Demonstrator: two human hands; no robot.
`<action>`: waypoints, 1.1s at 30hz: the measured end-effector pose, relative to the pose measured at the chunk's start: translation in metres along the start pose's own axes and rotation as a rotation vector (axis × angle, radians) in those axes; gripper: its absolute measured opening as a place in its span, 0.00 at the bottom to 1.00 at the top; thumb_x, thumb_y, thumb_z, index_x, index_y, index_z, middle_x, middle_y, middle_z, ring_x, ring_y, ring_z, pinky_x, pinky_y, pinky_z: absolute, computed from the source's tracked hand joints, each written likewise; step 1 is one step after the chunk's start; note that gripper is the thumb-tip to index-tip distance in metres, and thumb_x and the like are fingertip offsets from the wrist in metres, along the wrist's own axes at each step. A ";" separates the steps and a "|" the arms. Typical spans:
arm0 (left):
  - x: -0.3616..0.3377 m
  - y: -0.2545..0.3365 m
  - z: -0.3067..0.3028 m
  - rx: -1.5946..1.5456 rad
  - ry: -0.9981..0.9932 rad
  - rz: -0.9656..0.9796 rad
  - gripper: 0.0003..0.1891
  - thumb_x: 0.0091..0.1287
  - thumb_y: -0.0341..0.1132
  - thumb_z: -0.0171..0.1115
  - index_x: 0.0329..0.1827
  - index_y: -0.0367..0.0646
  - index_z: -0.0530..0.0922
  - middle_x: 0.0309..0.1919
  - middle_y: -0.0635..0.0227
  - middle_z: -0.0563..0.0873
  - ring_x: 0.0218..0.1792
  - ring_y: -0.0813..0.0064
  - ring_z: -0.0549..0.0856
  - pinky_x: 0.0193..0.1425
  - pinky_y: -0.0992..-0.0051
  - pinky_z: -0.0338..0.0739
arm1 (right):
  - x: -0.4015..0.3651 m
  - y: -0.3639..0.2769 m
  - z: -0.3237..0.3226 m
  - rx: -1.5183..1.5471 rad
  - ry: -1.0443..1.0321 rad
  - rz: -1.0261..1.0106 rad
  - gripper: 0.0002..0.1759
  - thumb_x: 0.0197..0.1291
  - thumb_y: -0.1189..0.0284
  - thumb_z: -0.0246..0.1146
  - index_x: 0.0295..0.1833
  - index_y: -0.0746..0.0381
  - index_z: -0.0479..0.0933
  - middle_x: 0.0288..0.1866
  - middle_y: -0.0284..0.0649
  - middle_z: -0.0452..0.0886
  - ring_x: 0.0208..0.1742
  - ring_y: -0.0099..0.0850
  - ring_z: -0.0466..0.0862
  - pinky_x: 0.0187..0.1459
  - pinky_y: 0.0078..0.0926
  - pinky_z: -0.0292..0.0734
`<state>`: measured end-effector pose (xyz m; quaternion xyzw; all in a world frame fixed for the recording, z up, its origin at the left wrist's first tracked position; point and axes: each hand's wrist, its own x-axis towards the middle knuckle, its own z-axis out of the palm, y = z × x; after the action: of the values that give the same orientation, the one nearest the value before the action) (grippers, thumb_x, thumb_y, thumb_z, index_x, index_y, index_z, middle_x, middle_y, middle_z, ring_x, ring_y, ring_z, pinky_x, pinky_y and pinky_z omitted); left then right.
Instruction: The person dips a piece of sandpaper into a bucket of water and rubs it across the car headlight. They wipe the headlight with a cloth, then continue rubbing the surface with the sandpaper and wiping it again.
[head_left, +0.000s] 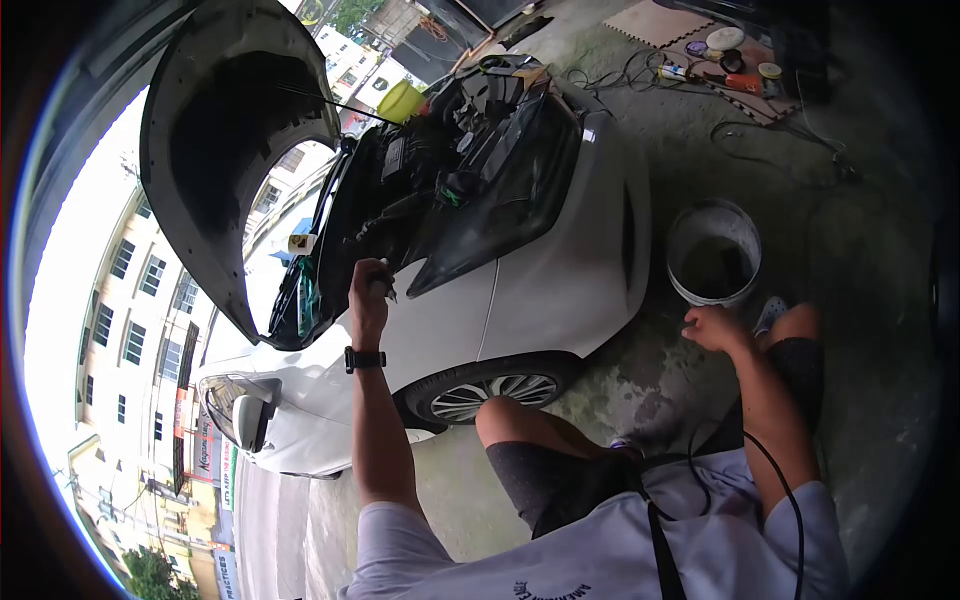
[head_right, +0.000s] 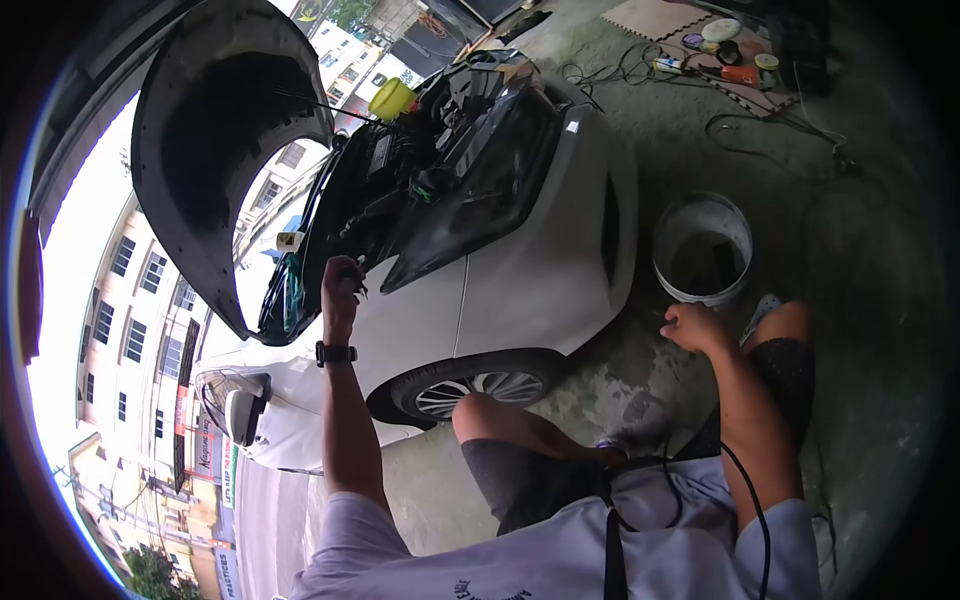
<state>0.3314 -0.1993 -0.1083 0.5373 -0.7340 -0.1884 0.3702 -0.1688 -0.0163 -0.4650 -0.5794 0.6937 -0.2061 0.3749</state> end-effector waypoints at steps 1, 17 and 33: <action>0.004 -0.003 0.001 0.175 -0.028 0.099 0.10 0.73 0.27 0.58 0.55 0.44 0.77 0.41 0.65 0.90 0.39 0.71 0.90 0.39 0.68 0.85 | 0.000 0.001 0.000 0.000 -0.001 0.004 0.25 0.65 0.54 0.73 0.62 0.57 0.87 0.56 0.45 0.92 0.61 0.44 0.90 0.64 0.43 0.82; 0.051 0.006 0.067 0.648 -0.351 0.428 0.09 0.57 0.31 0.80 0.39 0.44 0.90 0.36 0.64 0.86 0.41 0.58 0.87 0.47 0.62 0.82 | 0.005 0.012 -0.004 0.026 0.072 -0.047 0.25 0.64 0.56 0.75 0.59 0.62 0.87 0.53 0.49 0.92 0.57 0.48 0.91 0.60 0.42 0.84; 0.071 0.040 0.118 0.510 -0.499 0.678 0.05 0.54 0.31 0.79 0.31 0.46 0.88 0.28 0.69 0.79 0.35 0.63 0.83 0.43 0.61 0.79 | 0.020 -0.001 -0.002 0.017 0.018 -0.024 0.26 0.64 0.54 0.75 0.61 0.59 0.87 0.54 0.45 0.92 0.58 0.45 0.91 0.60 0.42 0.84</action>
<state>0.2075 -0.2655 -0.1345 0.2802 -0.9566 0.0056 0.0801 -0.1706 -0.0361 -0.4684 -0.5826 0.6882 -0.2215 0.3712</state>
